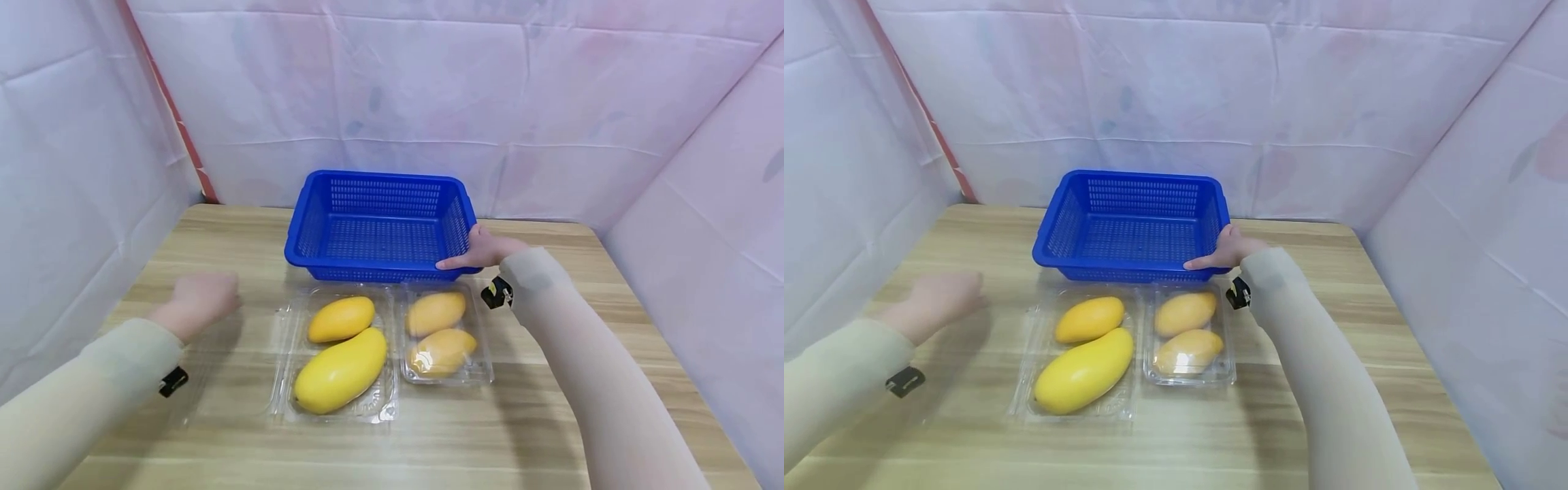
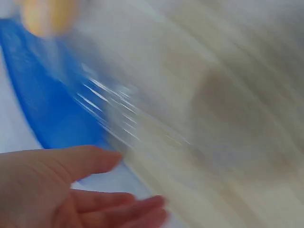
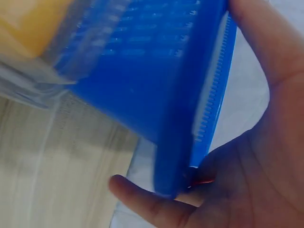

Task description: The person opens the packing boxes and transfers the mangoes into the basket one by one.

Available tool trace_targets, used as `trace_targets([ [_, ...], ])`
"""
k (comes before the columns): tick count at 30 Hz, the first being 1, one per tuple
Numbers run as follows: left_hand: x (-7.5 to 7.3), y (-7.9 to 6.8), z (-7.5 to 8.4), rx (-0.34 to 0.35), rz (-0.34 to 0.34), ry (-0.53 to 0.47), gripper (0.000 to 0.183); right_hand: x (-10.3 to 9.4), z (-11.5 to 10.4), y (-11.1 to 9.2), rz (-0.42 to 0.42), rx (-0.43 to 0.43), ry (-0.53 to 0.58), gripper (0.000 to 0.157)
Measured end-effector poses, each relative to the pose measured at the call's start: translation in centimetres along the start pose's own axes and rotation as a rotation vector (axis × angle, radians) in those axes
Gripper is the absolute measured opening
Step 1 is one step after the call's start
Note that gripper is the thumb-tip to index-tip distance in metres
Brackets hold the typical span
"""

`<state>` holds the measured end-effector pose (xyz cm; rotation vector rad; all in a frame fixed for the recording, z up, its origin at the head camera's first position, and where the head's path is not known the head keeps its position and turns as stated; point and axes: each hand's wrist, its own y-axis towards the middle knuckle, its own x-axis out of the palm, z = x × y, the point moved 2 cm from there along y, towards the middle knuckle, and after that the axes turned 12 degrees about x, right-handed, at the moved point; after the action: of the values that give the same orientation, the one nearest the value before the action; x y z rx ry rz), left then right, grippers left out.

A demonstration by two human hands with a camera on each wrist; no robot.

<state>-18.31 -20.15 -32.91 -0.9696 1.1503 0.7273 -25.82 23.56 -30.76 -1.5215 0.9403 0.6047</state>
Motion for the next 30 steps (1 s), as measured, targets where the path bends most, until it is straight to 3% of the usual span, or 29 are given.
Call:
trace_targets([
  [3, -0.5, 1.1, 4.0, 0.128, 0.164, 0.072, 0.02, -0.4, -0.2, -0.3, -0.017, 0.043, -0.047, 0.131],
  [5, -0.4, 1.9, 6.6, 0.239, 0.236, 0.099, 0.02, -0.7, -0.4, -0.5, -0.014, 0.062, -0.048, 0.126],
  [7, 0.0, 2.5, 8.8, 0.338, 0.256, 0.133, 0.023, -0.8, -0.7, -0.7, -0.015, 0.077, -0.034, 0.119],
  [10, 0.9, 3.3, 10.7, 0.413, 0.208, 0.183, 0.033, -0.9, -1.2, -0.8, -0.02, 0.112, -0.045, 0.117],
  [14, 1.7, 4.2, 11.7, 0.412, 0.134, 0.188, 0.05, -1.0, -1.6, -0.8, -0.026, 0.15, -0.099, 0.118],
  [20, 2.0, 5.3, 12.1, 0.409, 0.046, 0.09, 0.07, -1.6, -1.7, -1.1, -0.005, 0.182, -0.179, 0.112],
  [25, 2.2, 5.8, 12.0, 0.426, 0.004, 0.056, 0.073, -2.0, -2.1, -0.9, -0.012, 0.195, -0.177, 0.116],
  [30, 2.1, 5.7, 12.0, 0.432, -0.031, 0.028, 0.068, -1.7, -2.6, -0.7, -0.017, 0.195, -0.2, 0.108],
])
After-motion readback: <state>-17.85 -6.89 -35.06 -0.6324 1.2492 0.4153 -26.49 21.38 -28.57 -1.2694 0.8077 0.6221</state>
